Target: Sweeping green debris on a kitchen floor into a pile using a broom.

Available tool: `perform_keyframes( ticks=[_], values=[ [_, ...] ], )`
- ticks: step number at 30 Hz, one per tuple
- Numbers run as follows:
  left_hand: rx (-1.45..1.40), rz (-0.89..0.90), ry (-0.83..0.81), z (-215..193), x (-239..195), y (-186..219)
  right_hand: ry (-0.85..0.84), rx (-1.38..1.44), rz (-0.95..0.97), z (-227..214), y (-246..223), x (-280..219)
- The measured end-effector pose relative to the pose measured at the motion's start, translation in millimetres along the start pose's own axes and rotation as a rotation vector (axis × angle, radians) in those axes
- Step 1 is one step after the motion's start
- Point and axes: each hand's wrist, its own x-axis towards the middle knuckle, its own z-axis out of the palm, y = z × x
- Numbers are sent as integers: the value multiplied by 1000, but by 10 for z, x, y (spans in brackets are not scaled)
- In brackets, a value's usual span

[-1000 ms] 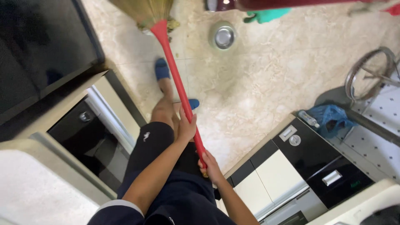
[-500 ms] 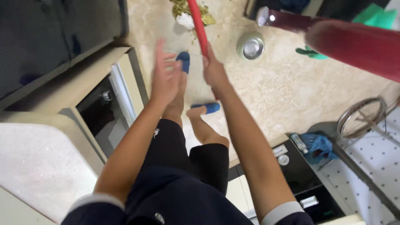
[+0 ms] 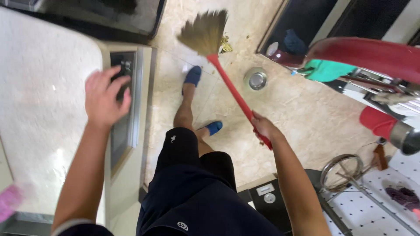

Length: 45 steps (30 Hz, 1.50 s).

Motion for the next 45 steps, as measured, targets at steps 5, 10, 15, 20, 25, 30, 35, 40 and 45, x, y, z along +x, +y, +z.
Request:
perform_keyframes(
  ticks=[5, 10, 15, 20, 25, 30, 35, 40, 45],
  values=[
    [-109, -27, 107, 60, -36, -40, -46, -31, 7, 235, 1205, -390],
    [-139, -41, 124, 59, -81, -68, -8, 153, -74, 513, 1651, -1239],
    [-111, -26, 88, 45, -46, -27, 134, 86, -53, 284, 1158, -1616],
    [-111, -16, 77, 42, -43, -71, 145, 364, -387, -58, 550, -294],
    [-123, 0, 62, 120, -63, -172, 251, 338, -276, 196, -321, 907],
    [-149, 36, 78, 75, -52, -143, 203, 443, -223, 876, 389, 1595],
    [-214, 93, 110, 115, -149, -227, 58, 410, -61, 1559, 1189, 598],
    [-351, 102, 166, 10, -222, -134, 42, 434, 46, 2088, 1587, -472],
    [-632, 0, 112, -90, -763, 56, 186, 324, -188, 2306, 2412, -764]
  ],
)
